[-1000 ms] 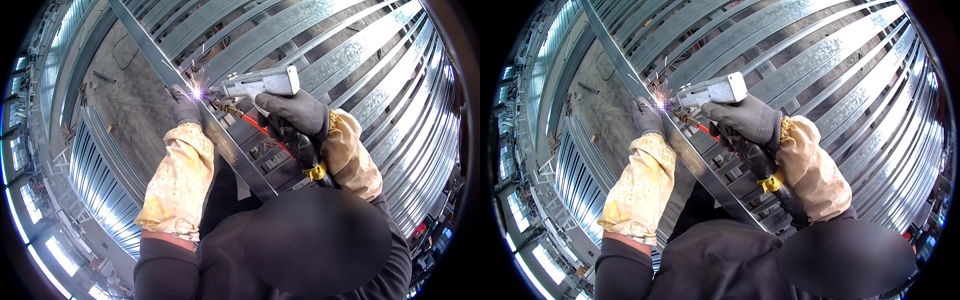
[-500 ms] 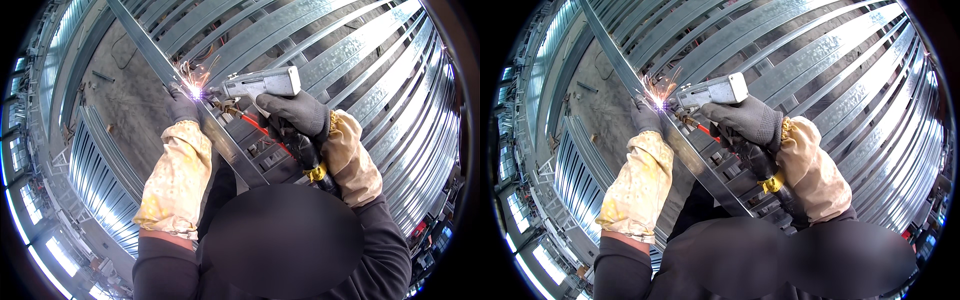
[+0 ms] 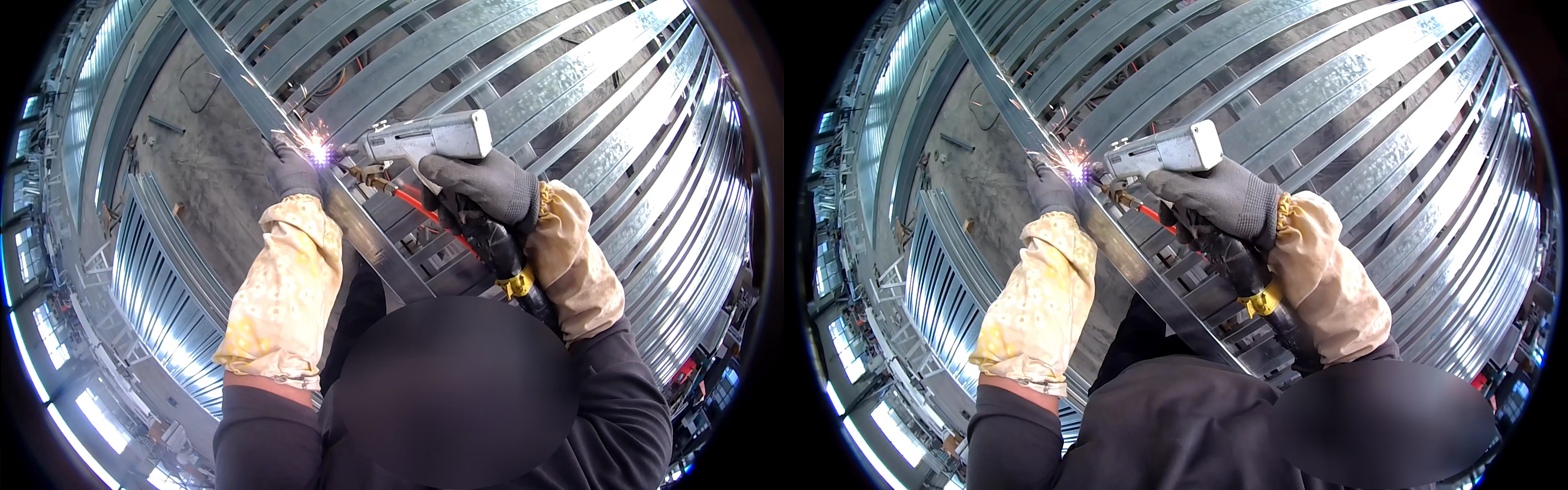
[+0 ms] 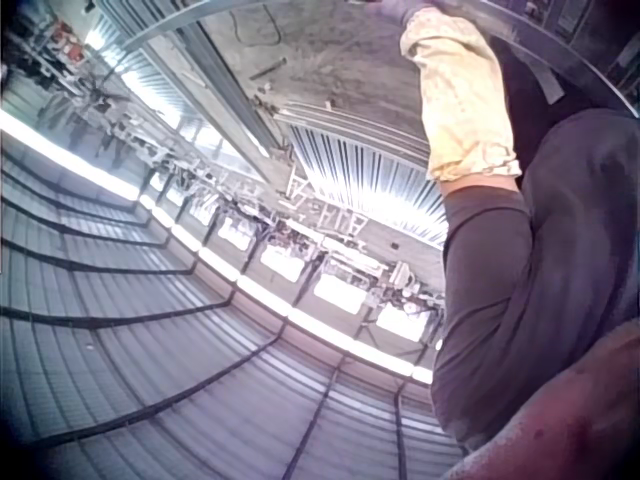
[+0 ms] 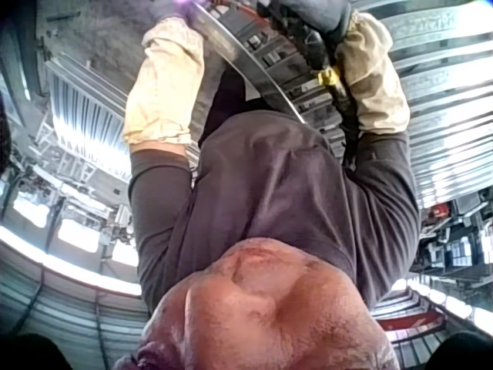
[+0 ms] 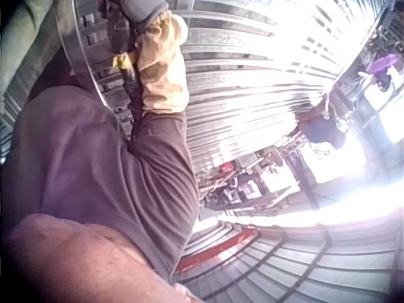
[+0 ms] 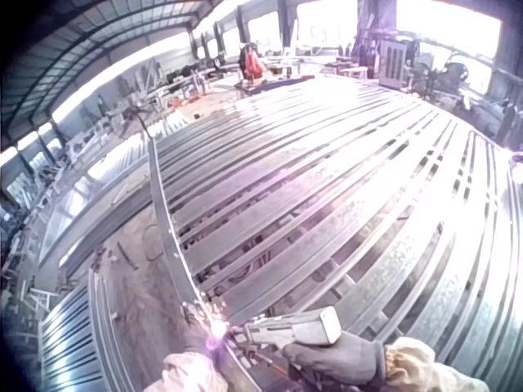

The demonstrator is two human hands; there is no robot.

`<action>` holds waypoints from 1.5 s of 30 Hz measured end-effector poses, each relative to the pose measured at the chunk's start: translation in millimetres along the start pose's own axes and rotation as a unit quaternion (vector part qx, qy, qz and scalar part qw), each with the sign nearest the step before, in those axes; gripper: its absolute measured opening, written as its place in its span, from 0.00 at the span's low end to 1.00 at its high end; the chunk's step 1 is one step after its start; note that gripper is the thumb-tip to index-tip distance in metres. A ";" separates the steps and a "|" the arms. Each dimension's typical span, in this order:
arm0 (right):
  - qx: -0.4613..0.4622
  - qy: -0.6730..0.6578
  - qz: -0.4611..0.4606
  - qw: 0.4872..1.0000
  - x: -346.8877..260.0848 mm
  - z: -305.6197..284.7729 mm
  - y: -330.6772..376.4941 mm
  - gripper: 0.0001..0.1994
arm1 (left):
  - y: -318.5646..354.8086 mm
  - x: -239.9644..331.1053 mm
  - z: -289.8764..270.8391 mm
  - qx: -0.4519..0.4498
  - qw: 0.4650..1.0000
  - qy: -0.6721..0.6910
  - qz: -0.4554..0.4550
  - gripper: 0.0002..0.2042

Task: The person uses a handheld welding tool to join metal beams in a large curved frame structure. They move the tool along seams, creating bright sparks, and reposition the frame to access different joints.

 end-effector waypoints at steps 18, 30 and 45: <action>0.013 -0.018 -0.009 1.000 5.9 -2.8 7.8 0.21 | 42.1 44.3 35.1 0.049 0.987 -0.152 0.032 0.24; 0.037 -0.033 0.024 0.998 16.3 -4.7 42.8 0.21 | 33.7 38.4 30.1 0.044 0.981 -0.179 0.067 0.23; 0.018 -0.017 0.047 0.999 20.6 -6.6 40.4 0.20 | 41.4 33.2 43.5 0.026 0.987 0.129 -0.089 0.23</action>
Point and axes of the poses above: each hand's wrist, its own y-axis away from the middle knuckle, its own z-axis out of the palm, x = y × z, the point moved 5 cm from there along -y, towards the middle knuckle, and after that the axes turned 4 degrees about z, right-handed, at the moved point
